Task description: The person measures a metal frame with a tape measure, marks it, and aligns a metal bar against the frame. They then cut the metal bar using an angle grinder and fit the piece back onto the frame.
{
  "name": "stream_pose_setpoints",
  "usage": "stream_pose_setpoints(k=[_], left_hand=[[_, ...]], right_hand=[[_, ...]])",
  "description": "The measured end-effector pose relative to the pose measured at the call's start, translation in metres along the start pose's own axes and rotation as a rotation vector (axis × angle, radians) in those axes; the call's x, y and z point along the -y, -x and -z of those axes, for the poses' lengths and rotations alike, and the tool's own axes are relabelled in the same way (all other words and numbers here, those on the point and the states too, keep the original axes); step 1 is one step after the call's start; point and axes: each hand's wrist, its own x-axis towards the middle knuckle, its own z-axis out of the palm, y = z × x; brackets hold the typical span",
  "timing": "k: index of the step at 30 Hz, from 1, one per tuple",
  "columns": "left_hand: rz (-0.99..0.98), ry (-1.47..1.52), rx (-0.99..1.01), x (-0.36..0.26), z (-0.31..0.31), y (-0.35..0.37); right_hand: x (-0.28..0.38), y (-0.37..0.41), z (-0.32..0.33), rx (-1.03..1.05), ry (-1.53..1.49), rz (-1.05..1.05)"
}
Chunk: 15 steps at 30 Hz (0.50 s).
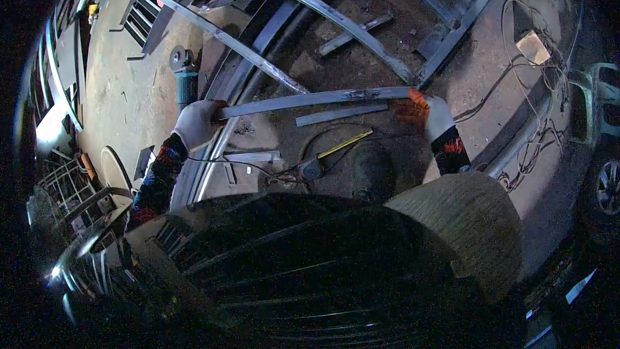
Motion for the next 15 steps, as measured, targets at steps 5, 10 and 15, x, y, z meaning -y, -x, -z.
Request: stream_pose_setpoints(k=[5, 10, 15], left_hand=[[0.005, -0.005, -0.006, 0.002, -0.003, 0.000], [-0.007, 0.001, -0.004, 0.000, -0.001, 0.000], [-0.045, 0.037, -0.056, 0.002, -0.003, 0.002]], right_hand=[[0.003, 0.001, 0.001, 0.019, -0.048, -0.032], [0.003, 0.000, 0.002, 0.027, -0.039, -0.024], [0.009, 0.008, -0.007, 0.059, -0.022, -0.007]])
